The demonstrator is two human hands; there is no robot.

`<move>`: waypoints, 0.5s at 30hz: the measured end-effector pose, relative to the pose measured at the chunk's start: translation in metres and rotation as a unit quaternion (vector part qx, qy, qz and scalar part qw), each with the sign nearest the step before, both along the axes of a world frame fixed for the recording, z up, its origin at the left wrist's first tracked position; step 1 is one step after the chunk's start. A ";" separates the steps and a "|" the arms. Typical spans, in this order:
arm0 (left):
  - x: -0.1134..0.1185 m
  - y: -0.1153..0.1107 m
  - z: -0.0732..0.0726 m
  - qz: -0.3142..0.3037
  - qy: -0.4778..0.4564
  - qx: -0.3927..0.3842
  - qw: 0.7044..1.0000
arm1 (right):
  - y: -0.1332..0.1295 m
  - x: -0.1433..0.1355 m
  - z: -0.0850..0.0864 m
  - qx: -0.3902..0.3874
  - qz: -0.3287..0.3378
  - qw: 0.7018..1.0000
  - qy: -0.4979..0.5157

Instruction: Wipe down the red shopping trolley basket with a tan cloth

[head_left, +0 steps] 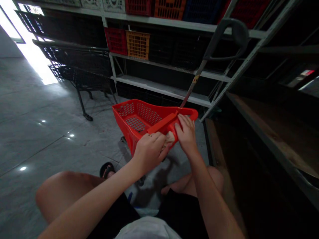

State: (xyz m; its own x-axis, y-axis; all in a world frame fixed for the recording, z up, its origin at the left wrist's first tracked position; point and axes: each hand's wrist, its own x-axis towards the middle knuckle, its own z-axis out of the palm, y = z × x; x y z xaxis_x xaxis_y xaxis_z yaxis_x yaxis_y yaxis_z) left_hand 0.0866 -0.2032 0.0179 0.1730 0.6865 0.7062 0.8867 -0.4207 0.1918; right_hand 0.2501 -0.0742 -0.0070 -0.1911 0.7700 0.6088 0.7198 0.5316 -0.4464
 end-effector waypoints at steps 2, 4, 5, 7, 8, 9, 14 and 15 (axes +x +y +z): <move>0.006 -0.002 -0.005 -0.052 -0.035 0.028 0.998 | -0.010 0.008 0.005 -0.008 0.033 0.999 -0.004; 0.001 0.001 -0.019 -0.081 -0.079 0.063 0.992 | -0.010 0.017 0.009 -0.016 0.064 0.998 0.000; -0.007 0.004 -0.029 -0.085 -0.097 0.074 0.989 | -0.006 0.022 0.011 -0.020 0.076 0.997 0.002; -0.034 0.014 -0.053 -0.058 -0.114 0.069 0.989 | 0.008 0.030 0.014 -0.031 0.094 0.995 -0.004; -0.052 0.022 -0.066 -0.026 -0.119 0.051 0.991 | 0.016 0.033 0.015 -0.039 0.099 0.994 -0.010; -0.074 0.030 -0.077 0.010 -0.123 0.023 0.992 | 0.024 0.035 0.016 -0.047 0.102 0.994 -0.016; -0.156 0.060 -0.102 0.110 -0.159 -0.016 0.981 | 0.036 0.030 0.014 -0.081 0.072 0.993 -0.054; -0.155 0.060 -0.101 0.109 -0.168 -0.015 0.980 | 0.033 0.026 0.012 -0.081 0.058 0.993 -0.060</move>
